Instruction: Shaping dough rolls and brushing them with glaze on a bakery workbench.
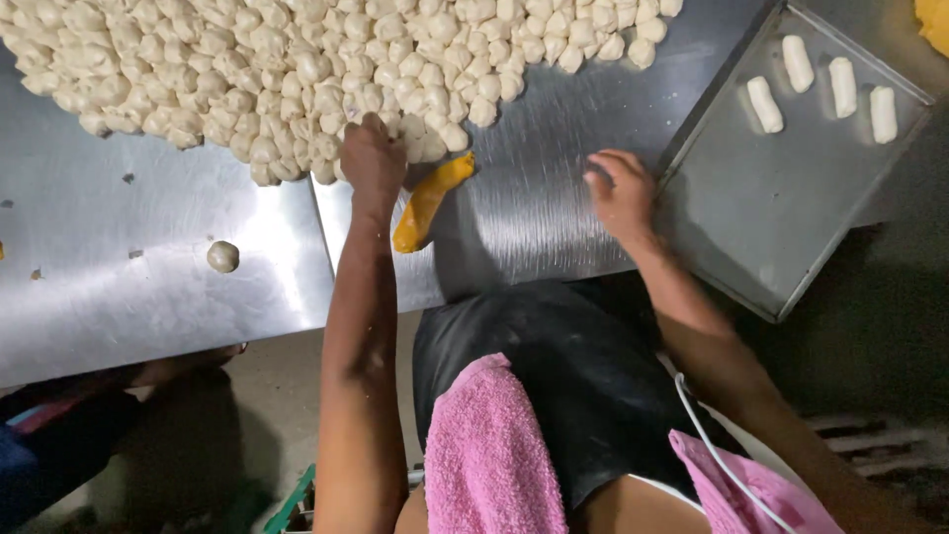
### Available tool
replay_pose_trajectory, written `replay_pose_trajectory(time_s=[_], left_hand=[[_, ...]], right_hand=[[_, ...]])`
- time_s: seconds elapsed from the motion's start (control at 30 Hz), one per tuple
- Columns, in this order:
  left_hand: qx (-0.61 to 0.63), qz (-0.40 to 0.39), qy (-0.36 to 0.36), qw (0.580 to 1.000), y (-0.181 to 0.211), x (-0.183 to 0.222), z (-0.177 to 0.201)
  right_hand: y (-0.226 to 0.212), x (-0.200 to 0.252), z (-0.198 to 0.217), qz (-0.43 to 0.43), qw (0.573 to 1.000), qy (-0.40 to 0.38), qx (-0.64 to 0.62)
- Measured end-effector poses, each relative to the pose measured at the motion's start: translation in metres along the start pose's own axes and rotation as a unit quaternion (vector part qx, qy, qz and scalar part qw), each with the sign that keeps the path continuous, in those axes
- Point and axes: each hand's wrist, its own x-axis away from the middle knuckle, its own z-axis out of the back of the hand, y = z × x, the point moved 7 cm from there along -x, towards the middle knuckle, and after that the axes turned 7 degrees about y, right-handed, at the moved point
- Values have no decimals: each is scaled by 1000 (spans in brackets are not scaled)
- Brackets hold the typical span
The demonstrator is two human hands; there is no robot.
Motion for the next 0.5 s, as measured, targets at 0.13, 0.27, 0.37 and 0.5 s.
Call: replay_pose_trajectory(time_s=[0.13, 0.27, 0.37, 0.5], left_hand=[[123, 56, -14, 991, 35, 9, 81], [402, 128, 6, 907, 34, 43, 147], [504, 209, -2, 838, -1, 82, 149], [500, 340, 4, 797, -26, 129, 168]], right_hand=[[-53, -4, -66, 16, 997, -62, -48], [-112, -19, -136, 158, 976, -149, 13], [-160, -21, -163, 315, 927, -192, 69], [-159, -24, -180, 265, 897, -329, 128]])
